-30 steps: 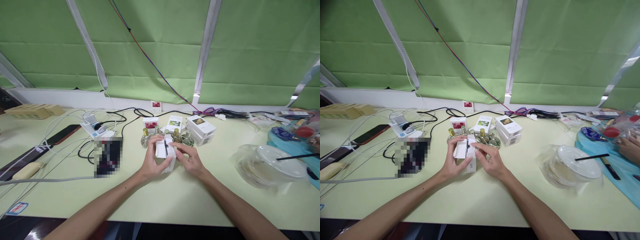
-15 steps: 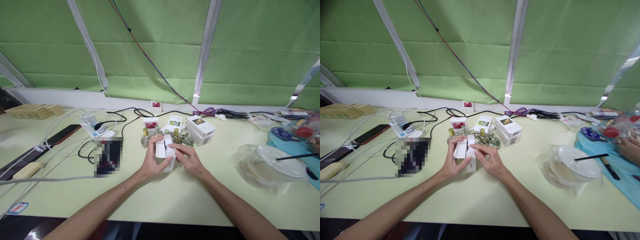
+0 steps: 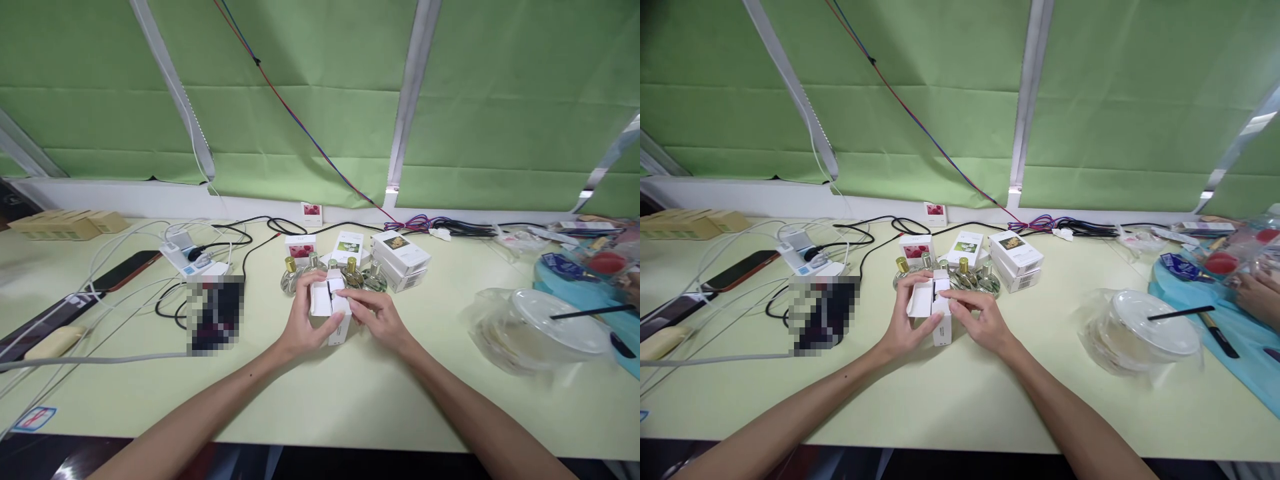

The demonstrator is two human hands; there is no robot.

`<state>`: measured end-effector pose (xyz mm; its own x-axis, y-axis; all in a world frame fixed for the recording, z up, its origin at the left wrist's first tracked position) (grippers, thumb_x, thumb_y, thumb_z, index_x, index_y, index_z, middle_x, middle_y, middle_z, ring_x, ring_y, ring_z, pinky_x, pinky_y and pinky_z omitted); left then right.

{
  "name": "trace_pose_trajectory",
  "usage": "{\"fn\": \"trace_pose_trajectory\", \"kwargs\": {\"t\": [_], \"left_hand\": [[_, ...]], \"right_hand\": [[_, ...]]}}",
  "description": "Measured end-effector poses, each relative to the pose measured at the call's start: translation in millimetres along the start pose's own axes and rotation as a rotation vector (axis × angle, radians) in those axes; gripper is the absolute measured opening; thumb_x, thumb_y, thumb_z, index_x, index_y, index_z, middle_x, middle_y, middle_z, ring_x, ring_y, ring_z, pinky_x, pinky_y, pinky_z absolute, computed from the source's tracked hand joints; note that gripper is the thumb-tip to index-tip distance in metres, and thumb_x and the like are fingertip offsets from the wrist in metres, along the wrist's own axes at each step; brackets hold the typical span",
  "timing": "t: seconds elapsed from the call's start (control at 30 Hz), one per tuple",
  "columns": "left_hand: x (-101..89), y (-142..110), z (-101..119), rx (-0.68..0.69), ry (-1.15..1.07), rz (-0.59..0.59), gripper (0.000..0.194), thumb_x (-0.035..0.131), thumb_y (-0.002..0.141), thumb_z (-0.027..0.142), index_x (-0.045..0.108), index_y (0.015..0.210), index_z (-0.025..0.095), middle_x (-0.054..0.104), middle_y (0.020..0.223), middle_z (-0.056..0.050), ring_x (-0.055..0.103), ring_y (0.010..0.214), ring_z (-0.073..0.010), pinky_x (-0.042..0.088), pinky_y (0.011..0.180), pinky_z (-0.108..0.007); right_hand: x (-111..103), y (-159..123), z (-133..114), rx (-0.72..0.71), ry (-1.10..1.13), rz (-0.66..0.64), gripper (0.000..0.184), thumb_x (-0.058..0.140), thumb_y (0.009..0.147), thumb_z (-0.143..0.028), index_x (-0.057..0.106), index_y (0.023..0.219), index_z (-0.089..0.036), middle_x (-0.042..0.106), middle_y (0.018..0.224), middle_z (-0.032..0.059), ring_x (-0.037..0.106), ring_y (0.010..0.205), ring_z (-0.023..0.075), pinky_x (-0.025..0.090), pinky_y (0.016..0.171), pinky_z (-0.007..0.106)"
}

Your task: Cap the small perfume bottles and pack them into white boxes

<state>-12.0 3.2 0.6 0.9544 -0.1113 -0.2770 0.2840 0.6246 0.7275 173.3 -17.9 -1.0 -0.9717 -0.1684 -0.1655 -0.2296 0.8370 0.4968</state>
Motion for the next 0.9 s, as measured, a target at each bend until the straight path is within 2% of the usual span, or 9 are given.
{"fn": "trace_pose_trajectory", "kwargs": {"t": [0.23,0.53,0.9], "left_hand": [[-2.5,0.6,2.8,-0.004,-0.047,-0.013,0.046,0.068,0.087,0.033,0.043,0.124,0.025,0.046,0.128,-0.012,0.047,0.124,-0.0288,0.044,0.101,-0.048],[-5.6,4.4,2.7,0.009,-0.061,0.004,0.035,0.062,0.091,0.040,0.047,0.118,0.024,0.050,0.120,-0.012,0.050,0.117,-0.0291,0.046,0.094,-0.046],[-8.3,8.4,5.4,-0.022,0.061,-0.037,0.033,0.058,0.091,0.052,0.050,0.108,0.025,0.053,0.110,-0.009,0.054,0.109,-0.0298,0.047,0.090,-0.047]], "right_hand": [[0.5,-0.7,-4.2,-0.012,-0.028,-0.004,0.035,0.055,0.098,-0.039,0.077,0.116,-0.017,0.070,0.076,0.0053,0.060,0.068,0.0164,0.050,0.063,0.029],[1.7,-0.9,-5.1,-0.007,-0.051,-0.026,0.039,0.055,0.099,-0.043,0.073,0.121,-0.017,0.064,0.076,0.0028,0.049,0.060,0.0124,0.042,0.057,0.026],[2.1,-1.4,-5.9,-0.035,-0.077,-0.026,0.037,0.055,0.099,-0.043,0.072,0.121,-0.019,0.063,0.073,0.0022,0.052,0.061,0.0144,0.045,0.061,0.028]]}}
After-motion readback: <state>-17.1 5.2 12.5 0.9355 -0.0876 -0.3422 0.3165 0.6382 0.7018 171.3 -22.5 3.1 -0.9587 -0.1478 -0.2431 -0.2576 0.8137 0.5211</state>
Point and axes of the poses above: each hand's wrist, its own y-axis towards the middle knuckle, its own x-axis out of the palm, z = x × y, the point moved 1 cm from there along y, towards the middle knuckle
